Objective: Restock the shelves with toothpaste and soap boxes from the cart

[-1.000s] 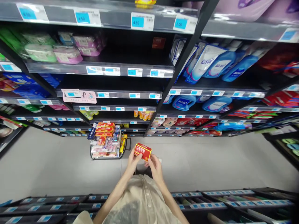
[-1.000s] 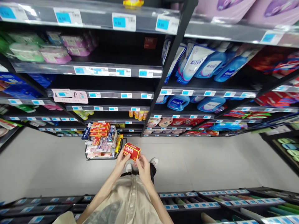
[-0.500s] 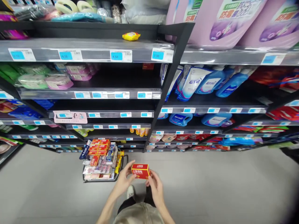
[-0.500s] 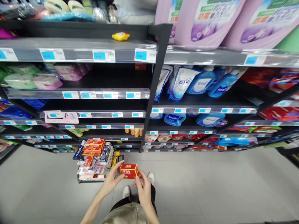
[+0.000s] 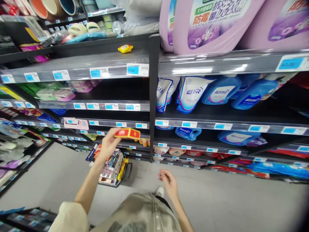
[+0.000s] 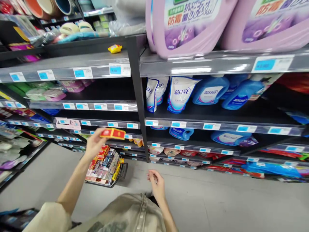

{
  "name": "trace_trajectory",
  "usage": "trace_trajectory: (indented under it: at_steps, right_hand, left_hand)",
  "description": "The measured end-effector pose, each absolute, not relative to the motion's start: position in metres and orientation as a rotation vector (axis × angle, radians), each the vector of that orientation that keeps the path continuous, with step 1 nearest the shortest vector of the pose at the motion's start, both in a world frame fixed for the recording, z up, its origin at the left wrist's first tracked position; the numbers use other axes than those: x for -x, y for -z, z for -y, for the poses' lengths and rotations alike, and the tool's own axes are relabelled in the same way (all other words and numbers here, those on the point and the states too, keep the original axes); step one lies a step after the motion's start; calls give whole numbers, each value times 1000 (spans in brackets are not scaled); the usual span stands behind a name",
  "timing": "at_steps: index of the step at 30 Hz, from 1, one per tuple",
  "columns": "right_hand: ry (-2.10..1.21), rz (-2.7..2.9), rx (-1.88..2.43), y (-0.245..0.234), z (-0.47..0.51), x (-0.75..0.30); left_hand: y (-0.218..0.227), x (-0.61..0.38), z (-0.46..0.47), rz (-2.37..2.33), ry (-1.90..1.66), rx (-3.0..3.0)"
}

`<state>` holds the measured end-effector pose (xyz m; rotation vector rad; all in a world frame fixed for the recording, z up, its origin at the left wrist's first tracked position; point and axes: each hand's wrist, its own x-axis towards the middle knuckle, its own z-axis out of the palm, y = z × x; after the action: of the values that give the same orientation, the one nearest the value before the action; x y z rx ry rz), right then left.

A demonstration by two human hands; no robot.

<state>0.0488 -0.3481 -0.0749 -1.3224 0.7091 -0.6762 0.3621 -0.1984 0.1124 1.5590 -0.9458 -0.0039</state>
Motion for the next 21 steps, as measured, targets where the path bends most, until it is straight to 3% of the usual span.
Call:
trace_trajectory:
  at_steps: [7,14,21]
  right_hand:
    - [676,-764,1322,77,397,-10]
    - [730,-868,1297,94,412,6]
    - [731,-931,1340,101,426,3]
  left_hand:
    - [-198,-430,260,981,-233,-1465]
    - [-242,-480,308,1112,-95,-1556]
    - [-295,-512,412,1182,61,-1883]
